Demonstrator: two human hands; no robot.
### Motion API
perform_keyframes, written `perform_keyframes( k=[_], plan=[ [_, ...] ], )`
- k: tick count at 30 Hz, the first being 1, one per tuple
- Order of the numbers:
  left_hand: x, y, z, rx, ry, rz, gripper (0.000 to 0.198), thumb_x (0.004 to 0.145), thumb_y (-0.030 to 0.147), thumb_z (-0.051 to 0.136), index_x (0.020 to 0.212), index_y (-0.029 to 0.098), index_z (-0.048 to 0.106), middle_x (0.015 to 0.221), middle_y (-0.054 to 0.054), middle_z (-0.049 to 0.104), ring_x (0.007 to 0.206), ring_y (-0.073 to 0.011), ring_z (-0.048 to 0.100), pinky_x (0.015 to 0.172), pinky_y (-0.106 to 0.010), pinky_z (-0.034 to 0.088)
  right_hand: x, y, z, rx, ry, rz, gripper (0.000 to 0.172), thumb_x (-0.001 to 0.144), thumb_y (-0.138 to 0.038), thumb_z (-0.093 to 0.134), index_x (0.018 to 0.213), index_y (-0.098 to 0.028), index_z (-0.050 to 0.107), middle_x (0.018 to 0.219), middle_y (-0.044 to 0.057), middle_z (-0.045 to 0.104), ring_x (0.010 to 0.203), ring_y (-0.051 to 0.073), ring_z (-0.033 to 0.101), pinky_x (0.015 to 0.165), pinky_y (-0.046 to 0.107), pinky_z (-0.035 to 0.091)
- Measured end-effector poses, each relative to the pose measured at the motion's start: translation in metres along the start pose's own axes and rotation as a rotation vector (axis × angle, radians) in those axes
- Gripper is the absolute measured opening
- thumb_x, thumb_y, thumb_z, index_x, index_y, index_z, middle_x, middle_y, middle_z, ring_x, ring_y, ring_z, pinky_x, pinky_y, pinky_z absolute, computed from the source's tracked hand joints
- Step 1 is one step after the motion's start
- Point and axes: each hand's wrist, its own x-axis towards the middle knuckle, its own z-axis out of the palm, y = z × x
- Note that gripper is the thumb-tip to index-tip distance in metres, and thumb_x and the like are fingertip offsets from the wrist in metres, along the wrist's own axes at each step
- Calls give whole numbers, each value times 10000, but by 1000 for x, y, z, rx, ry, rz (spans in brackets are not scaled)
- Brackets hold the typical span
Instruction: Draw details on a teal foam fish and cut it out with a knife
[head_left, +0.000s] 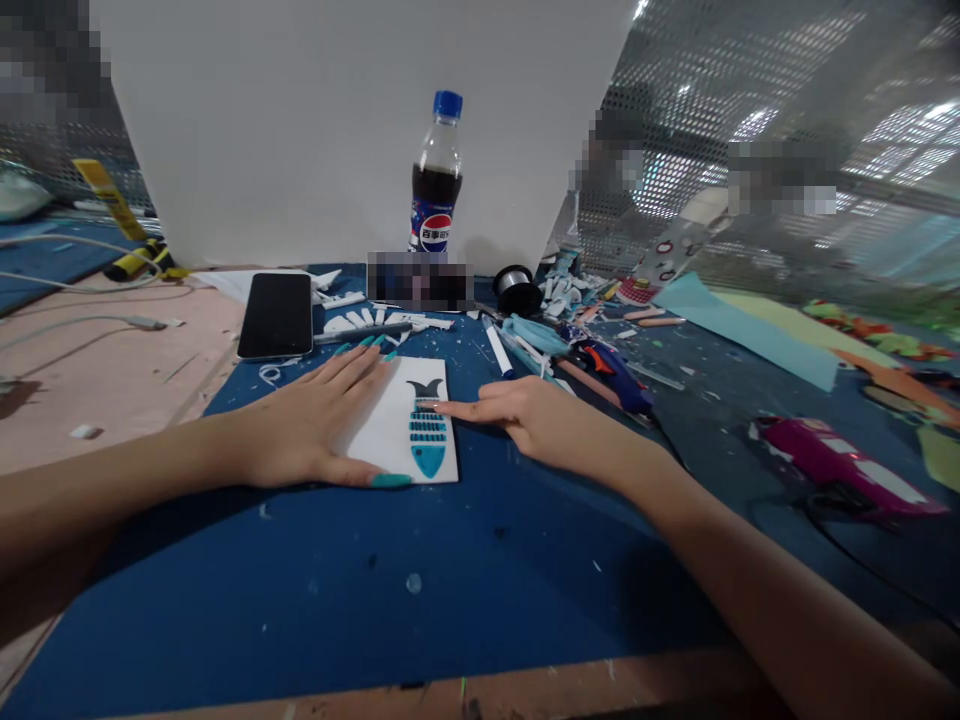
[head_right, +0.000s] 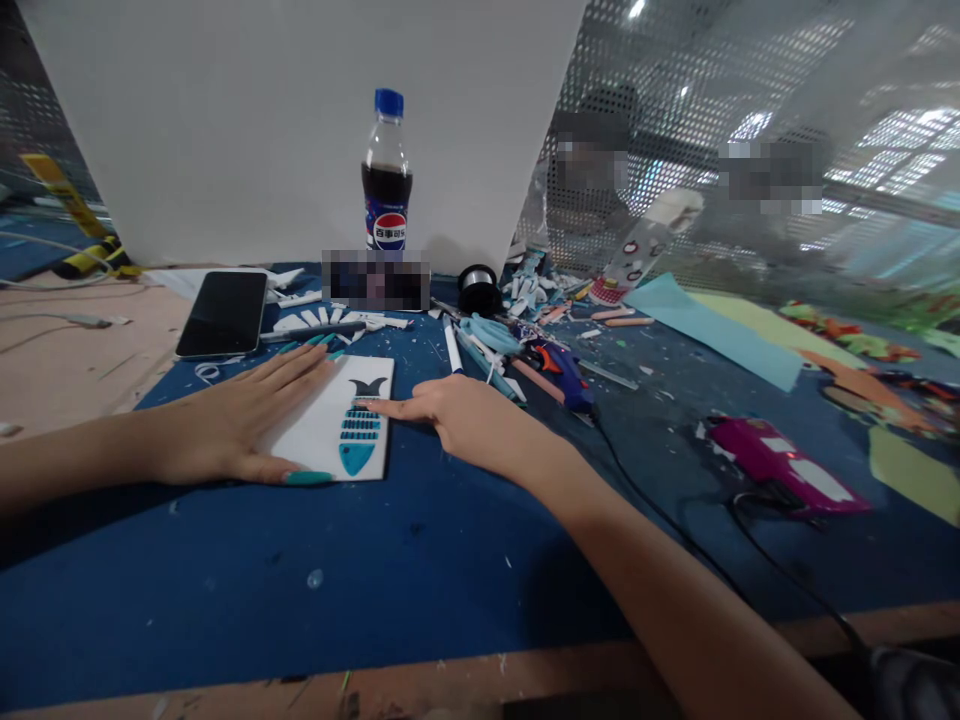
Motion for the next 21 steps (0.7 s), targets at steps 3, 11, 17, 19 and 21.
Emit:
perform_keyframes(
  k=[3, 11, 17, 19, 21],
  plan=[
    [0, 2, -4, -2, -13, -5, 1093, 823, 827, 351, 1522, 171, -175, 1604, -147, -143, 1468, -426, -38, 1182, -538, 82, 0, 0, -2, 8, -6, 5, 747, 809, 74, 337, 1436, -300, 495, 687, 12, 487, 581, 142, 384, 572, 255, 302],
    [0, 5, -9, -21, -39, -17, 1084, 830, 820, 355, 1528, 167, -158, 1604, -157, -126, 1468, -427, -34, 1178, -549, 94, -3, -1, -6, -4, 21, 6, 738, 824, 58, 333, 1454, -302, 466, 669, 5, 474, 584, 141, 398, 584, 256, 326],
    [1, 7, -9, -29, -55, -40, 1108, 814, 835, 355, 1538, 145, -122, 1608, -166, -93, 1466, -431, -22, 1174, -558, 108, -1, 0, -2, -11, 14, -11, 741, 806, 64, 343, 1437, -294, 495, 669, 11, 477, 589, 145, 396, 562, 249, 305],
    [1, 8, -10, -31, -58, -45, 1108, 812, 839, 348, 1543, 139, -102, 1609, -165, -85, 1467, -430, -23, 1177, -552, 102, -1, 1, -2, -10, 15, -16, 739, 805, 68, 339, 1430, -288, 506, 669, 12, 480, 587, 143, 393, 563, 248, 303],
    [0, 7, -10, -26, -49, -40, 1108, 811, 839, 350, 1545, 138, -94, 1610, -157, -92, 1468, -428, -27, 1181, -543, 93, 0, 1, -1, -11, 17, -18, 730, 808, 67, 340, 1427, -280, 512, 664, 11, 479, 583, 141, 391, 562, 246, 302]
  ],
)
